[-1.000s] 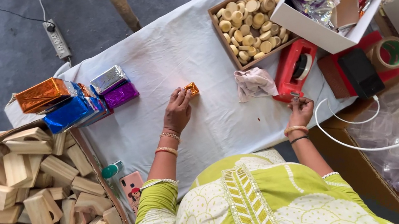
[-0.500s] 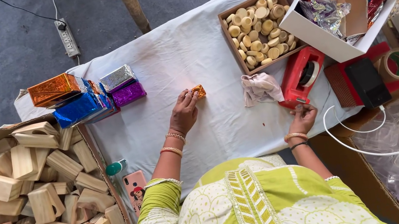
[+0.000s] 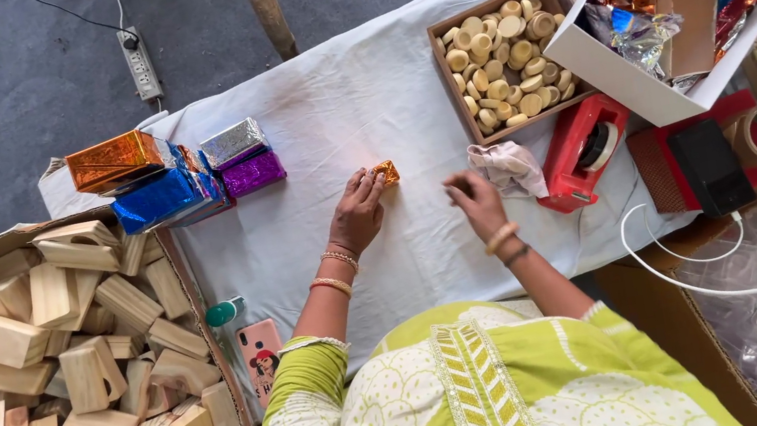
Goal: Wrapping wooden blocks in foil and paper packaging.
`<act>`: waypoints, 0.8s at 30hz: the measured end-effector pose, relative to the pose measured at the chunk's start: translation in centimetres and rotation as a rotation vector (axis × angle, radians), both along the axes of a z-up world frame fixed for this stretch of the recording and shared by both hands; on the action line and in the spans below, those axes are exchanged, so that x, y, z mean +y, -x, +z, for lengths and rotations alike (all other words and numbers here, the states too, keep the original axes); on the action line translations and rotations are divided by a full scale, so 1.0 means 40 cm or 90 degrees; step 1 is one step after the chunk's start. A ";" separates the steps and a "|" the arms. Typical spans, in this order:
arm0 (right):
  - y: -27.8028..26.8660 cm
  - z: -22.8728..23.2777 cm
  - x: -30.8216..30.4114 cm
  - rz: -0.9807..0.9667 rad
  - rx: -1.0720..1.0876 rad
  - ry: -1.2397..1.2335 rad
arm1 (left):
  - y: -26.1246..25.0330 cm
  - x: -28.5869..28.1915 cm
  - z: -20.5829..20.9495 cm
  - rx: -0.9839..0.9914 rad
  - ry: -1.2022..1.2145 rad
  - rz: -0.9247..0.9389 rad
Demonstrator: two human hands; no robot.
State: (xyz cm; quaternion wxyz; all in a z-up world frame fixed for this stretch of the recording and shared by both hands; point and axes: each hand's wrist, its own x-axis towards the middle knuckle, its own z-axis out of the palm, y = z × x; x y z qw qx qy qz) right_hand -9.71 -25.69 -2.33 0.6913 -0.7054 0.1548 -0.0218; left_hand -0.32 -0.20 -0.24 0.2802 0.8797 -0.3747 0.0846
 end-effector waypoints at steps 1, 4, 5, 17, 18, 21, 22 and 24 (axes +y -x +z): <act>-0.039 0.018 0.021 0.002 0.000 0.000 | 0.002 -0.002 -0.004 0.000 0.000 0.002; -0.141 0.053 0.084 0.085 0.038 0.011 | 0.004 -0.003 -0.010 0.003 0.012 0.013; -0.165 0.052 0.101 0.110 0.043 0.017 | 0.003 -0.004 -0.010 0.001 0.008 0.014; -0.275 0.071 0.168 0.149 0.154 0.171 | 0.006 -0.011 -0.017 -0.003 0.014 0.017; -0.276 0.073 0.169 0.150 0.161 0.181 | 0.008 -0.012 -0.016 -0.005 0.013 0.020; -0.273 0.061 0.165 0.152 0.147 0.170 | 0.007 -0.013 -0.018 0.000 0.009 0.016; -0.269 0.070 0.164 0.151 0.148 0.170 | 0.008 -0.014 -0.019 0.001 0.010 0.015; -0.263 0.089 0.165 0.128 0.175 0.087 | 0.007 -0.015 -0.020 -0.005 -0.006 0.012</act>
